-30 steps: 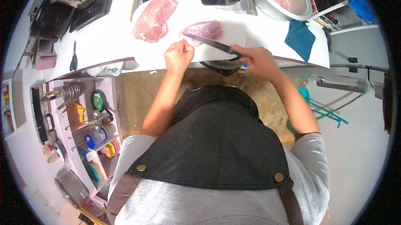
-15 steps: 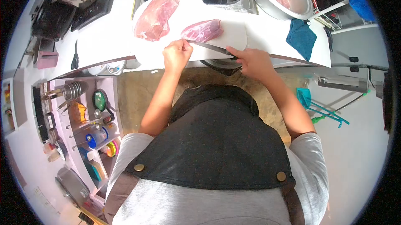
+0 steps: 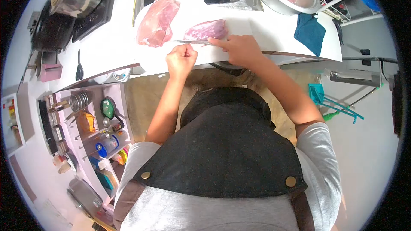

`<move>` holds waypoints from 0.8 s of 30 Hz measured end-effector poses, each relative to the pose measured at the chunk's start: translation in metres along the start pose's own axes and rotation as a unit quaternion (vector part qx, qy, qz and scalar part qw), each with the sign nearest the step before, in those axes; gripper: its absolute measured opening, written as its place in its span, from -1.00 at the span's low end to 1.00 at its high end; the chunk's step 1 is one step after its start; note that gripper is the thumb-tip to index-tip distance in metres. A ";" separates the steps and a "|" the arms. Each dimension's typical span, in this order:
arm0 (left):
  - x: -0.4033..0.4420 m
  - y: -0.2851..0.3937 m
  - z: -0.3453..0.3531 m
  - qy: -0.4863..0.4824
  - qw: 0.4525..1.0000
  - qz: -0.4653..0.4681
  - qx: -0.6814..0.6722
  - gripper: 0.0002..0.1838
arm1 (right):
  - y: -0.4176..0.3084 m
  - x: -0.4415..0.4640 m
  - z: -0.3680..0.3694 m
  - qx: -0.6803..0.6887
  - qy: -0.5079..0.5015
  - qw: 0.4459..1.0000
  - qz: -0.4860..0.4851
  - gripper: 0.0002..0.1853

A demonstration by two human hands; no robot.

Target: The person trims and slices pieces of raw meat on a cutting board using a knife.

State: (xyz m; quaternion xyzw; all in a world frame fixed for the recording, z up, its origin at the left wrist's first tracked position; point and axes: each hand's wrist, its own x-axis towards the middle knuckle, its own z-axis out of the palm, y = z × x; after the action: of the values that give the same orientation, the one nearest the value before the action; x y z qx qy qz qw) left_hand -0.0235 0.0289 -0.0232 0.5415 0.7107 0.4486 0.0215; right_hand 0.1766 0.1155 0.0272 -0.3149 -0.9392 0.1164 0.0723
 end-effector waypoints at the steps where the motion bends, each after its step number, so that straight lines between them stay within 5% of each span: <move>1: 0.001 0.001 -0.002 -0.010 1.000 -0.002 0.004 -0.98 | -0.001 0.002 0.001 -0.003 -0.013 1.000 0.002 -0.40; 9: 0.000 0.000 -0.002 -0.003 1.000 0.007 0.020 -0.99 | 0.009 -0.030 -0.021 0.022 -0.102 0.993 0.058 -0.39; 24: -0.005 0.001 0.000 0.021 0.999 0.037 0.034 -0.96 | 0.035 -0.050 -0.027 0.068 -0.039 0.997 0.027 -0.45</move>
State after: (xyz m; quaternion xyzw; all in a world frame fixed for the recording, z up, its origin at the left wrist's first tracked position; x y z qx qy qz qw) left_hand -0.0211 0.0250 -0.0247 0.5585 0.7054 0.4355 -0.0284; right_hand 0.2416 0.1171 0.0408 -0.3302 -0.9222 0.1941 0.0538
